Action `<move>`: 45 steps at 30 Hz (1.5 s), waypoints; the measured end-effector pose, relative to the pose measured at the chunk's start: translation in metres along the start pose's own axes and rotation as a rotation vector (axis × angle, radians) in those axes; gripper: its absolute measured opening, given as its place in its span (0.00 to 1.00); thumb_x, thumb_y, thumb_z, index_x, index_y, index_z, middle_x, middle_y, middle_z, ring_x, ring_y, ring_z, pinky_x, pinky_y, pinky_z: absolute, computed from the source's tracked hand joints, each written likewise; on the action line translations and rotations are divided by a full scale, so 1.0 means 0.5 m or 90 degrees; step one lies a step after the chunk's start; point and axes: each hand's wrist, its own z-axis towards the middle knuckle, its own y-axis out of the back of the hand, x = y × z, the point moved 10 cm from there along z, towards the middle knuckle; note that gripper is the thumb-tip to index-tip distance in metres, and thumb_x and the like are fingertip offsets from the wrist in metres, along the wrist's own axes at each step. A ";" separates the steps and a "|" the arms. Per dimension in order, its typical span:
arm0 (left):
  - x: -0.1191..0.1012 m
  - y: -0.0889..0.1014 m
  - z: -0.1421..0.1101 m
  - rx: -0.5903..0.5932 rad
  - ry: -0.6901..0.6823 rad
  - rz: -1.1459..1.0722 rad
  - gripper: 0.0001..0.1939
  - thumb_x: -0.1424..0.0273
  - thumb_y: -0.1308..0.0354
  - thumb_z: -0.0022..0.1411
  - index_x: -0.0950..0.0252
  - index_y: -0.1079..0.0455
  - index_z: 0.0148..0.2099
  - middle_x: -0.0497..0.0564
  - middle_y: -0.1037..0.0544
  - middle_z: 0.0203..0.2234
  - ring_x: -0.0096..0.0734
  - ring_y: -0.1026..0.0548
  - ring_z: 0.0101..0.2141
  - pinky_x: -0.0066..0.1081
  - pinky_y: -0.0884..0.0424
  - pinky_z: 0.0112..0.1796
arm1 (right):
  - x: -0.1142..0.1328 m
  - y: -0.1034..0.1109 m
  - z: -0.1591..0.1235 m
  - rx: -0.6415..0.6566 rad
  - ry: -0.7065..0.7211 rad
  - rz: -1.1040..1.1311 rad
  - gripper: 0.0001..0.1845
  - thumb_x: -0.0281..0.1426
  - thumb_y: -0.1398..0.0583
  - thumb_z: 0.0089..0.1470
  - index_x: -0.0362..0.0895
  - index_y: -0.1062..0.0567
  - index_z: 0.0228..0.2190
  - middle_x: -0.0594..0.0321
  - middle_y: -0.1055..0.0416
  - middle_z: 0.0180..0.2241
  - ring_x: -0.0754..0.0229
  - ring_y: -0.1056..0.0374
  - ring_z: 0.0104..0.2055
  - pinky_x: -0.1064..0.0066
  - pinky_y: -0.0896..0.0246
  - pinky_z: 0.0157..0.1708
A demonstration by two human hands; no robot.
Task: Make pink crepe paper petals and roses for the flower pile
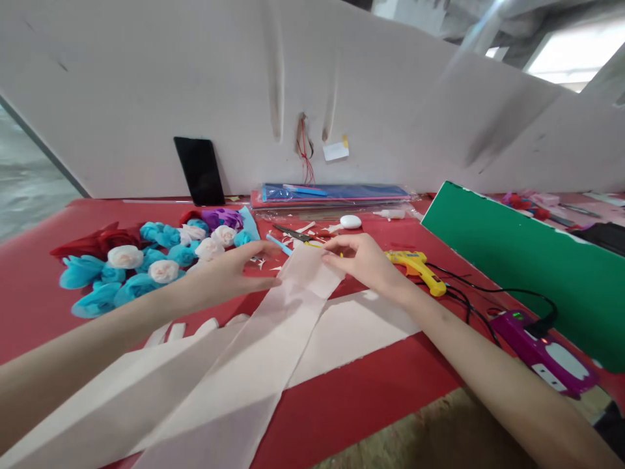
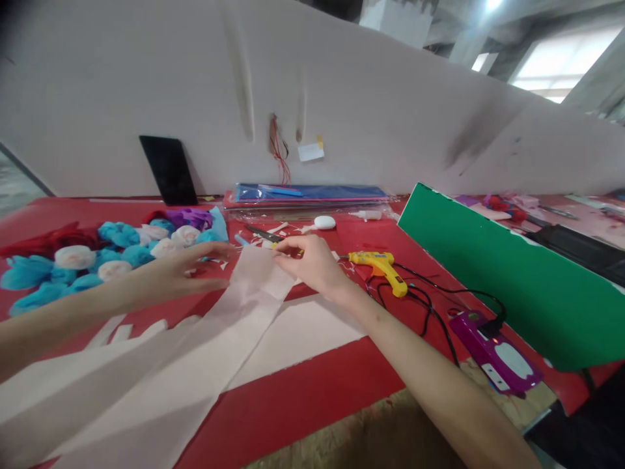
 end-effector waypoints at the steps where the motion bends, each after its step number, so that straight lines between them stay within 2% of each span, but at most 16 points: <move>1: -0.006 -0.014 0.036 0.029 0.012 -0.012 0.18 0.68 0.42 0.61 0.65 0.34 0.53 0.55 0.31 0.52 0.43 0.30 0.48 0.47 0.32 0.47 | 0.007 -0.004 0.005 0.001 0.007 0.003 0.04 0.26 0.39 0.45 0.42 0.23 0.25 0.65 0.27 0.25 0.63 0.35 0.27 0.71 0.42 0.28; 2: -0.008 -0.031 0.062 0.068 0.032 -0.030 0.19 0.68 0.37 0.57 0.63 0.31 0.51 0.53 0.28 0.50 0.41 0.29 0.47 0.42 0.32 0.48 | 0.013 -0.006 0.010 -0.001 0.013 0.006 0.03 0.25 0.39 0.44 0.42 0.23 0.25 0.65 0.27 0.25 0.63 0.36 0.28 0.71 0.42 0.29; 5: 0.001 -0.075 0.081 0.167 0.087 -0.087 0.08 0.69 0.35 0.51 0.64 0.23 0.36 0.49 0.20 0.35 0.37 0.23 0.36 0.31 0.27 0.39 | 0.021 -0.009 0.024 -0.008 0.015 0.022 0.03 0.24 0.39 0.43 0.42 0.24 0.23 0.66 0.29 0.24 0.63 0.37 0.28 0.70 0.42 0.30; 6: 0.008 -0.081 0.077 0.176 0.104 -0.103 0.06 0.68 0.35 0.51 0.64 0.23 0.32 0.49 0.19 0.30 0.36 0.23 0.32 0.29 0.27 0.35 | 0.020 -0.009 0.028 -0.008 0.012 0.033 0.03 0.24 0.39 0.43 0.43 0.24 0.23 0.66 0.29 0.23 0.64 0.37 0.27 0.70 0.42 0.30; 9: 0.031 -0.075 0.061 0.146 0.143 -0.152 0.10 0.63 0.38 0.54 0.64 0.23 0.27 0.50 0.19 0.24 0.35 0.23 0.26 0.29 0.27 0.28 | 0.008 -0.008 0.035 -0.001 -0.011 0.093 0.03 0.28 0.39 0.46 0.43 0.24 0.28 0.64 0.27 0.27 0.63 0.34 0.29 0.70 0.39 0.29; 13: 0.053 -0.042 0.064 0.063 0.142 -0.227 0.13 0.60 0.37 0.53 0.65 0.24 0.25 0.52 0.19 0.24 0.36 0.22 0.25 0.30 0.26 0.28 | -0.004 -0.024 0.035 0.059 -0.036 0.176 0.10 0.34 0.38 0.48 0.43 0.25 0.34 0.60 0.24 0.35 0.61 0.29 0.36 0.69 0.34 0.35; 16: 0.063 -0.015 0.072 0.008 0.113 -0.272 0.14 0.59 0.35 0.51 0.65 0.24 0.25 0.53 0.19 0.26 0.38 0.22 0.30 0.31 0.25 0.34 | 0.003 -0.055 0.027 0.140 -0.040 0.200 0.10 0.34 0.35 0.44 0.42 0.23 0.32 0.60 0.23 0.34 0.59 0.28 0.37 0.67 0.33 0.39; 18: 0.062 -0.005 0.073 -0.009 0.095 -0.291 0.14 0.59 0.34 0.50 0.66 0.23 0.26 0.54 0.19 0.27 0.39 0.22 0.31 0.32 0.26 0.36 | 0.010 -0.067 0.024 0.153 -0.038 0.204 0.09 0.32 0.35 0.44 0.42 0.22 0.31 0.60 0.23 0.32 0.59 0.27 0.36 0.65 0.33 0.39; 26: -0.001 0.021 0.057 -0.018 0.030 -0.366 0.11 0.70 0.35 0.52 0.67 0.27 0.20 0.48 0.23 0.19 0.27 0.26 0.24 0.23 0.31 0.25 | 0.029 -0.045 0.029 0.069 -0.022 0.215 0.07 0.31 0.38 0.46 0.43 0.23 0.30 0.59 0.23 0.35 0.58 0.28 0.37 0.63 0.33 0.41; 29: -0.022 0.026 0.052 0.002 0.001 -0.409 0.13 0.74 0.37 0.53 0.68 0.30 0.18 0.46 0.25 0.19 0.21 0.30 0.22 0.19 0.34 0.24 | 0.028 -0.034 0.029 0.054 -0.027 0.215 0.07 0.31 0.37 0.46 0.44 0.23 0.30 0.60 0.23 0.34 0.59 0.28 0.34 0.64 0.31 0.36; 32: -0.029 0.034 0.047 0.011 -0.017 -0.437 0.08 0.76 0.40 0.54 0.69 0.26 0.24 0.43 0.29 0.16 0.16 0.35 0.18 0.16 0.39 0.21 | 0.032 -0.020 0.028 0.027 -0.022 0.212 0.06 0.31 0.37 0.46 0.44 0.22 0.29 0.62 0.23 0.31 0.60 0.29 0.31 0.68 0.33 0.31; 35: -0.033 0.038 0.044 0.024 -0.027 -0.453 0.06 0.77 0.42 0.55 0.70 0.24 0.31 0.42 0.32 0.14 0.14 0.40 0.14 0.16 0.44 0.16 | 0.043 -0.011 0.026 0.008 -0.005 0.223 0.04 0.30 0.37 0.46 0.44 0.22 0.28 0.63 0.23 0.30 0.61 0.28 0.33 0.68 0.34 0.34; 37: -0.039 0.038 0.042 0.036 -0.036 -0.464 0.07 0.78 0.43 0.55 0.70 0.24 0.29 0.42 0.32 0.14 0.14 0.41 0.14 0.17 0.44 0.16 | 0.050 -0.008 0.025 0.003 0.005 0.233 0.04 0.30 0.36 0.45 0.45 0.22 0.28 0.63 0.22 0.31 0.60 0.28 0.35 0.68 0.34 0.37; 39: -0.045 0.037 0.042 0.043 -0.042 -0.472 0.07 0.78 0.43 0.54 0.69 0.24 0.27 0.43 0.31 0.14 0.17 0.37 0.15 0.19 0.39 0.19 | 0.054 -0.005 0.024 -0.002 0.011 0.239 0.04 0.30 0.36 0.45 0.45 0.22 0.28 0.63 0.22 0.32 0.59 0.27 0.36 0.67 0.33 0.38; 42: -0.043 0.038 0.045 0.035 -0.045 -0.476 0.06 0.76 0.42 0.53 0.68 0.23 0.31 0.46 0.27 0.18 0.25 0.29 0.21 0.25 0.32 0.26 | 0.058 -0.004 0.023 0.001 0.018 0.245 0.04 0.30 0.36 0.45 0.45 0.22 0.28 0.62 0.22 0.33 0.59 0.27 0.37 0.67 0.33 0.39; 45: -0.032 0.046 0.048 0.002 -0.042 -0.460 0.06 0.74 0.40 0.52 0.67 0.23 0.32 0.49 0.24 0.21 0.29 0.27 0.23 0.28 0.31 0.27 | 0.058 -0.009 0.023 0.017 0.019 0.252 0.04 0.31 0.36 0.46 0.46 0.22 0.28 0.63 0.22 0.33 0.60 0.27 0.36 0.69 0.33 0.38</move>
